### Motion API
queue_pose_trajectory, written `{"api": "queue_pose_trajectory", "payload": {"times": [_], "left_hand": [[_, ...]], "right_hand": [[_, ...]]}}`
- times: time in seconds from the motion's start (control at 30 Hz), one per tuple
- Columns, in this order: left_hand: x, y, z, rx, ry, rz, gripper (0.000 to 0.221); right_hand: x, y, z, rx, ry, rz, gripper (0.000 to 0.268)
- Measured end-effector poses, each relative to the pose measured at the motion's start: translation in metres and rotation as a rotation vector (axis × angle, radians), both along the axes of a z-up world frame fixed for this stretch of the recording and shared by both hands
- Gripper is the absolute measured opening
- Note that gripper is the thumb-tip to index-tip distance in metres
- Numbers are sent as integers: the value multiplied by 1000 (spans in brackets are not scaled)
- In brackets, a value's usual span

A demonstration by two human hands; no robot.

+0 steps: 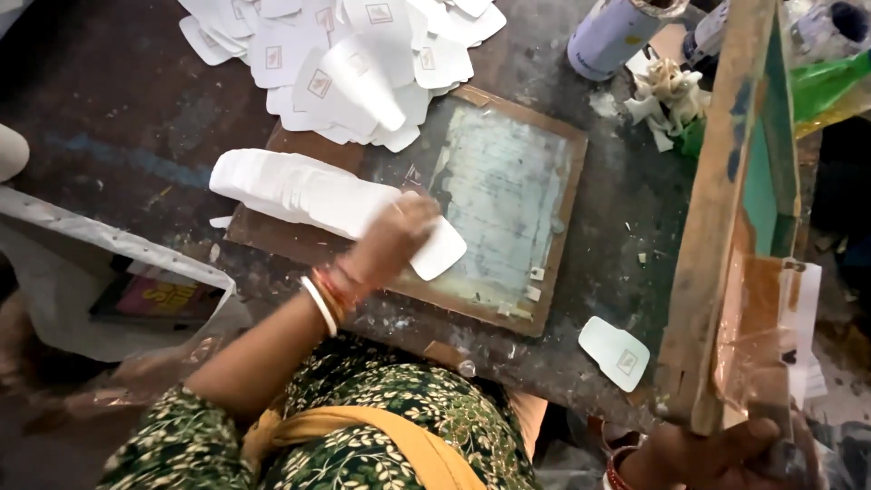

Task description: Manually screen printing logos or text onto small white card stock using a hinged printing frame.

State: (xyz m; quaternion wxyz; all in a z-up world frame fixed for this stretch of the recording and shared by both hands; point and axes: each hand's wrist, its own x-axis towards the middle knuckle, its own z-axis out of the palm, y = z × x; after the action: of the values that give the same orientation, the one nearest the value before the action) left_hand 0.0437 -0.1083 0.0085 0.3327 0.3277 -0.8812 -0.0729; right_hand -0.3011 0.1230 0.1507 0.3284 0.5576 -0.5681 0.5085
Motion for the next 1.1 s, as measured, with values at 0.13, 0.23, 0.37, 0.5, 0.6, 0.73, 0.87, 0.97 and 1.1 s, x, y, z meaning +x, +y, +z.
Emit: {"api": "queue_pose_trajectory", "payload": {"times": [0.13,0.23,0.37,0.5,0.6,0.73,0.87,0.97,1.1], "left_hand": [[-52,63,-10,264,-107,-181,25],[-94,60,-21,113,-29,-190,30],[-135,59,-22,181,-48,-167,28],[-137,82,-18,208,-69,-215,26],[-134,79,-27,148,-54,-269,32],[-134,69,-24,192,-9,-300,28],[-137,59,-26,235,34,-290,21],[-138,62,-26,254,29,-295,21],[-136,69,-37,153,26,-298,24]], "right_hand": [[-4,13,-7,95,103,-348,27],[5,4,5,-20,-70,-150,32],[2,7,3,-24,-132,-127,37],[5,3,12,-29,-4,-139,37],[4,1,13,-40,-47,-119,39],[14,-3,10,-83,-101,-82,39],[20,-7,18,-91,-172,-12,41],[16,-5,16,-102,-176,-40,42],[13,-6,11,-128,-241,47,44]]}}
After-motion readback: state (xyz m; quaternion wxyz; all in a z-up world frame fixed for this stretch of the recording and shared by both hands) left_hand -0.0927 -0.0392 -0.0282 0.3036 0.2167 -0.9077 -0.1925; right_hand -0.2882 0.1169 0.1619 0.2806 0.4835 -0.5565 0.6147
